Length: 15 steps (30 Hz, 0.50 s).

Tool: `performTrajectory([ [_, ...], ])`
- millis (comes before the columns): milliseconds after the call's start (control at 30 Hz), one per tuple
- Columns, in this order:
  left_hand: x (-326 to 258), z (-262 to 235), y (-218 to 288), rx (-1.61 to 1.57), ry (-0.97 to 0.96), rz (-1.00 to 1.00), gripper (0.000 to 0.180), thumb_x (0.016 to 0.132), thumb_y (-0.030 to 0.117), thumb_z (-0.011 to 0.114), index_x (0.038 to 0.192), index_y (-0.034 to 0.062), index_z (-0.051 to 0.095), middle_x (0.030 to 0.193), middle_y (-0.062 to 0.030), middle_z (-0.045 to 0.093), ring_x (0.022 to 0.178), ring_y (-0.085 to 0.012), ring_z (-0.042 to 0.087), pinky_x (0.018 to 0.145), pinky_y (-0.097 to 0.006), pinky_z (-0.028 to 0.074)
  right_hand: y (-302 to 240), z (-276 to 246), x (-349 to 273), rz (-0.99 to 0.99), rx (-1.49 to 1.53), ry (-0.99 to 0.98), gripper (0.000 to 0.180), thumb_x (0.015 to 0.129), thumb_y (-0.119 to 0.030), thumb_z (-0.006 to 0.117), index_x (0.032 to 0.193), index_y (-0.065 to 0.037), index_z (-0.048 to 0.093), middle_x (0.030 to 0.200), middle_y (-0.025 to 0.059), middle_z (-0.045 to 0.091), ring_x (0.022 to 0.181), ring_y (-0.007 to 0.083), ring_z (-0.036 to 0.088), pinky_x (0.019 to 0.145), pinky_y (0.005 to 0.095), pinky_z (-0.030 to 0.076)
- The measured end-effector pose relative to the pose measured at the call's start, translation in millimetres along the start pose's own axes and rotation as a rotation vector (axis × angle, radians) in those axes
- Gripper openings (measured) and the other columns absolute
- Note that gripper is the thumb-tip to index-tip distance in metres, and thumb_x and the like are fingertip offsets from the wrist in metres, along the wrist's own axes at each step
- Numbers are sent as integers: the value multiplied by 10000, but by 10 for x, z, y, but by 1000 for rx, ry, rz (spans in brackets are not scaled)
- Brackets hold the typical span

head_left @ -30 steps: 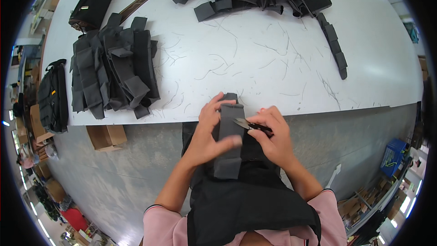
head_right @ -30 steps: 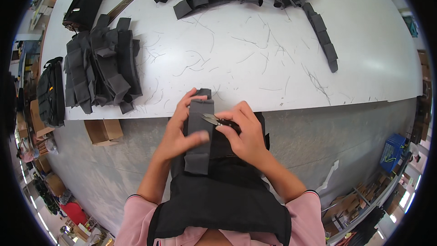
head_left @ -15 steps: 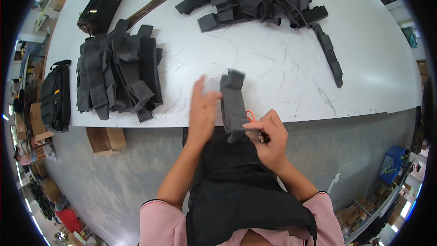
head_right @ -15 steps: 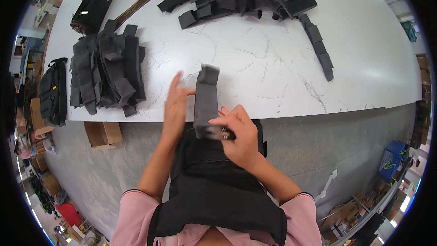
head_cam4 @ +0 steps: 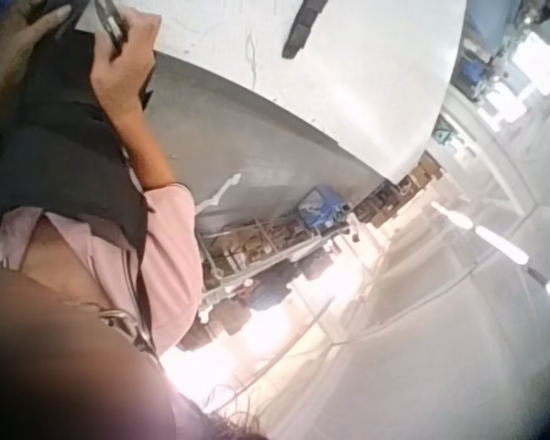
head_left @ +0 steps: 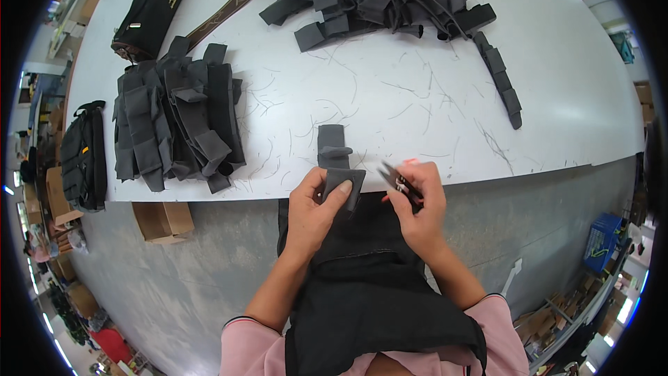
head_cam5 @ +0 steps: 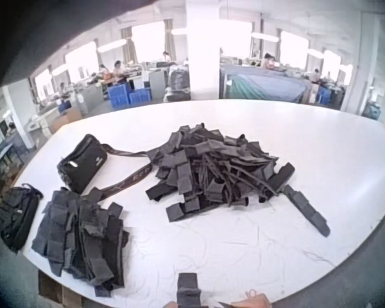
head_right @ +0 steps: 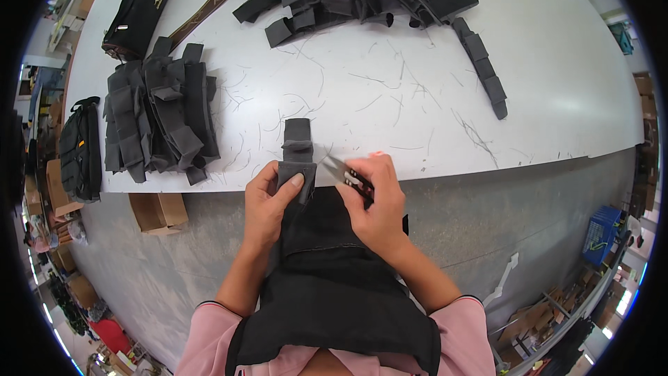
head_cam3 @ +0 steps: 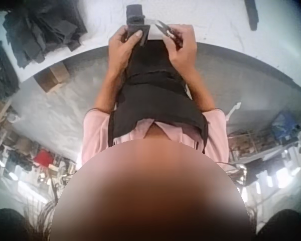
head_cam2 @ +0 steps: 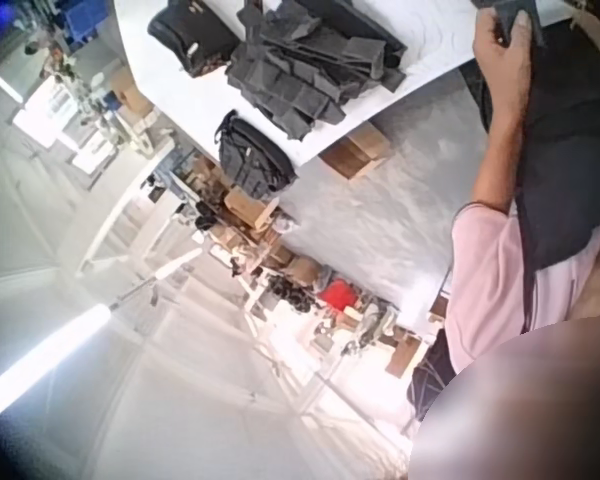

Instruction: Cutting and trimming fabric strips with small shears at a workbench.

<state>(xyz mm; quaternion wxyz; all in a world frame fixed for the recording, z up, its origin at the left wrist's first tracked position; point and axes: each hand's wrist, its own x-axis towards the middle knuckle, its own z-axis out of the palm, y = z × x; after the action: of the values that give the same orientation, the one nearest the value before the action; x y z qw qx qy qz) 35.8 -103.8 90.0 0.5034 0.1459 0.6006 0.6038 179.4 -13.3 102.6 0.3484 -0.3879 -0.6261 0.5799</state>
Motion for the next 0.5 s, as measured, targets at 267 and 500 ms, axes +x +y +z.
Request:
performTrajectory([
  [267,-10,113,75,-81,-15,-37,122,845,52,623,948,-10,604,859,2,612,769,-31,523,692,-181,435,15,-103,76,-506,-631,-79,312,660,-54,733,955,-76,632,758,45,553,577,196,522,514,288,401],
  [500,-14,106,94,-122,-37,-50,121,844,45,622,951,-9,607,869,-6,621,776,-37,538,713,-193,453,55,-48,37,-504,-584,-55,307,663,-62,732,955,-72,639,732,42,553,571,198,526,516,291,408],
])
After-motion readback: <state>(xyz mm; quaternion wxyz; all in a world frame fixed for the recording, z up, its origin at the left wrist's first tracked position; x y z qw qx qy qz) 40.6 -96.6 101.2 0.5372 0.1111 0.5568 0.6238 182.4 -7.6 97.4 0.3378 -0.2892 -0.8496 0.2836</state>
